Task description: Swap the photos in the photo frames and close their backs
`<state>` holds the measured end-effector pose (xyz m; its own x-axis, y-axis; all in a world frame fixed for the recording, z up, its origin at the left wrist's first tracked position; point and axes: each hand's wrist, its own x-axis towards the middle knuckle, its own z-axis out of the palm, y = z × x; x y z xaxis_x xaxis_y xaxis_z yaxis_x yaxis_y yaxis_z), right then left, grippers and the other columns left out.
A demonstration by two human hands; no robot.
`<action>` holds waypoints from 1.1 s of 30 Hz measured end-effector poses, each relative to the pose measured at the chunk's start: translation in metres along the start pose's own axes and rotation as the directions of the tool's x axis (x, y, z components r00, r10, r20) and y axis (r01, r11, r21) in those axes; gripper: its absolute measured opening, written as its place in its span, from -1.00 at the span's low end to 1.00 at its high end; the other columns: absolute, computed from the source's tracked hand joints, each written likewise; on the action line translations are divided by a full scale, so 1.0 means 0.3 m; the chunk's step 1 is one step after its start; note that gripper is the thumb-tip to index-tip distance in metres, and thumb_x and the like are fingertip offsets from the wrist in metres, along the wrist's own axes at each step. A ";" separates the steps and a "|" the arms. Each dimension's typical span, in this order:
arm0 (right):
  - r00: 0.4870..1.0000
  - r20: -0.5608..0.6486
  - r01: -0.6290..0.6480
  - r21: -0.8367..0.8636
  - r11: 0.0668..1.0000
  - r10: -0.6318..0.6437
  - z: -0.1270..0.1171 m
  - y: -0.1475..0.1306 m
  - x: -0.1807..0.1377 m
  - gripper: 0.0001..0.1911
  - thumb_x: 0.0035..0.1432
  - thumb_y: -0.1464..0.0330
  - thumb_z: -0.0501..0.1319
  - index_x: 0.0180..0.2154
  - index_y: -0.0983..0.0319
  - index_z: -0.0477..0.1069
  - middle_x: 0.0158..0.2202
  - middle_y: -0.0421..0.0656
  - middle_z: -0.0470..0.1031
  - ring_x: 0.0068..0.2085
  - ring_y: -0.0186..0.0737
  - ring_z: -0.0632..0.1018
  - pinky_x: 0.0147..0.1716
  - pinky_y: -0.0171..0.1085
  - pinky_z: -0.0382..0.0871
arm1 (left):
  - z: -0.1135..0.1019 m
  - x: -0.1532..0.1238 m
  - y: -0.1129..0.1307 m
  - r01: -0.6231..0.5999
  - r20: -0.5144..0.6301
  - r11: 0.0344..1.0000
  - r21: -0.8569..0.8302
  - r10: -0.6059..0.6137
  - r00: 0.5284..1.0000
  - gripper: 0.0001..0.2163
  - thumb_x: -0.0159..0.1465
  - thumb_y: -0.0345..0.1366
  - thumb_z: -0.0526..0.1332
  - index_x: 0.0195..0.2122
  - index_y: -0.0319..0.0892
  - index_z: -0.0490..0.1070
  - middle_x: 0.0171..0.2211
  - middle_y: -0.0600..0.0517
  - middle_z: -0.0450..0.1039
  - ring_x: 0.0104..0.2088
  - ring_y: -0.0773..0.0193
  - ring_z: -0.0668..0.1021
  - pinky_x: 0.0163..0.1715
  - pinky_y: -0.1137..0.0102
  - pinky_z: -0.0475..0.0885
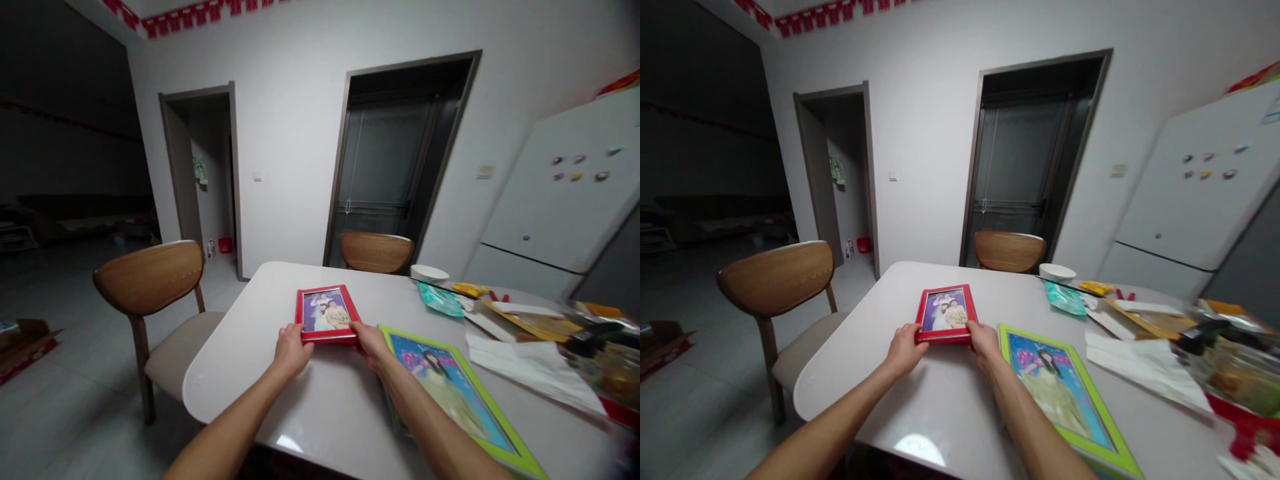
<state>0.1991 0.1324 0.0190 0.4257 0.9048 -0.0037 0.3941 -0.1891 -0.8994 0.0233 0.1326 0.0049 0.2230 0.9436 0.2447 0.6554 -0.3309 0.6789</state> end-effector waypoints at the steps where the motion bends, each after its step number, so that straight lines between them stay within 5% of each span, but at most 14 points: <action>1: 1.000 0.015 0.014 0.060 0.998 -0.015 -0.004 -0.017 -0.027 -0.61 -0.02 0.29 -0.06 -0.25 0.42 0.34 -0.35 0.05 0.50 -0.39 -0.17 0.52 -0.49 -0.31 0.37 | -0.007 -0.008 0.005 0.008 0.001 0.999 -0.038 -0.008 1.000 -0.63 0.05 -0.35 0.13 -0.08 -0.28 0.25 -0.11 -0.13 0.32 -0.07 0.06 0.32 -0.05 0.24 0.17; 7: 0.961 -0.086 0.277 0.336 0.900 -0.263 -0.070 -0.122 -0.267 -0.43 -0.09 0.27 0.10 0.01 0.29 0.15 -0.22 -0.12 0.46 -0.32 -0.26 0.48 -0.32 -0.30 0.36 | -0.049 -0.077 0.110 -0.065 0.066 0.929 -0.365 0.095 0.993 -0.56 0.11 -0.24 0.12 0.02 -0.22 0.15 -0.04 -0.06 0.30 -0.07 0.20 0.37 -0.09 0.38 0.26; 9: 0.933 -0.088 0.360 0.251 0.898 -0.350 -0.093 -0.144 -0.367 -0.38 -0.14 0.28 0.16 0.03 0.26 0.15 -0.23 -0.13 0.46 -0.31 -0.24 0.46 -0.25 -0.25 0.33 | -0.084 -0.118 0.151 -0.062 0.034 0.794 -0.605 0.104 0.994 -0.53 0.13 -0.24 0.12 0.06 -0.22 0.09 0.02 -0.08 0.23 0.01 0.19 0.29 -0.03 0.36 0.20; 12: 0.886 0.014 0.453 0.182 0.873 -0.463 -0.104 -0.150 -0.502 -0.44 -0.17 0.34 0.19 -0.03 0.18 0.25 -0.18 -0.13 0.43 -0.22 -0.17 0.44 -0.16 -0.20 0.28 | -0.160 -0.202 0.182 0.036 0.043 0.465 -0.885 0.005 0.999 -0.45 0.09 -0.16 0.16 0.08 -0.23 0.04 0.05 -0.15 0.17 0.08 0.10 0.19 0.00 0.27 0.15; 15: 0.766 0.150 0.601 0.179 0.779 -0.625 -0.075 -0.112 -0.590 -0.46 -0.22 0.45 0.18 -0.08 0.10 0.31 -0.12 -0.14 0.39 -0.12 -0.12 0.40 -0.12 -0.18 0.27 | -0.220 -0.293 0.171 0.114 0.110 0.303 -0.946 -0.030 0.993 -0.43 0.08 -0.11 0.17 0.08 -0.18 0.02 0.03 -0.14 0.21 0.05 0.07 0.24 -0.03 0.24 0.18; 19: 0.580 0.334 0.766 0.088 0.637 -0.743 0.004 -0.031 -0.624 -0.36 -0.29 0.51 0.17 -0.04 0.12 0.28 -0.13 -0.08 0.38 -0.13 -0.07 0.39 -0.15 -0.16 0.29 | -0.214 -0.354 0.110 0.167 0.170 0.243 -0.955 -0.007 0.985 -0.43 0.07 -0.26 0.20 0.07 -0.20 -0.02 -0.04 -0.13 0.29 -0.05 0.09 0.36 -0.09 0.25 0.26; 24: 0.541 0.484 0.809 -0.074 0.584 -0.688 0.088 0.021 -0.605 -0.39 -0.26 0.52 0.11 -0.04 0.20 0.26 -0.15 -0.02 0.36 -0.15 -0.09 0.36 -0.16 -0.12 0.28 | -0.124 -0.314 0.001 0.166 0.156 0.329 -0.929 -0.059 0.986 -0.39 -0.04 -0.40 0.20 0.05 -0.23 0.00 -0.05 -0.14 0.30 -0.11 0.11 0.41 -0.13 0.26 0.30; 27: 0.570 0.502 0.795 -0.137 0.590 -0.651 0.128 0.037 -0.590 -0.44 -0.24 0.54 0.10 -0.08 0.24 0.29 -0.17 0.00 0.35 -0.16 -0.08 0.36 -0.17 -0.11 0.28 | -0.084 -0.282 -0.056 0.141 0.107 0.576 -0.805 -0.093 0.990 -0.38 -0.07 -0.46 0.17 0.06 -0.20 0.01 -0.05 -0.08 0.30 -0.11 0.17 0.41 -0.12 0.32 0.29; 30: 0.584 0.493 0.788 -0.154 0.596 -0.645 0.161 0.054 -0.580 -0.48 -0.22 0.54 0.11 -0.10 0.22 0.31 -0.17 -0.01 0.35 -0.14 -0.08 0.35 -0.15 -0.10 0.26 | -0.073 -0.268 -0.089 0.111 0.068 0.859 -0.499 -0.089 0.994 -0.40 -0.06 -0.48 0.14 0.06 -0.17 0.04 -0.08 -0.02 0.34 -0.15 0.21 0.42 -0.14 0.38 0.29; 33: 0.582 0.500 0.773 -0.095 0.627 -0.641 0.164 0.057 -0.571 -0.53 -0.19 0.48 0.16 -0.12 0.19 0.33 -0.17 -0.05 0.38 -0.15 -0.10 0.36 -0.15 -0.12 0.26 | -0.081 -0.266 -0.096 0.063 0.049 0.963 -0.262 -0.052 0.997 -0.42 -0.09 -0.50 0.14 0.02 -0.16 0.12 -0.07 0.01 0.32 -0.11 0.20 0.38 -0.09 0.38 0.24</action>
<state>0.0930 -0.0070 -0.0171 -0.4120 0.8387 0.3562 0.6540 0.5444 -0.5253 -0.0308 0.0666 -0.0174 0.2231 0.9590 0.1749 0.4564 -0.2613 0.8506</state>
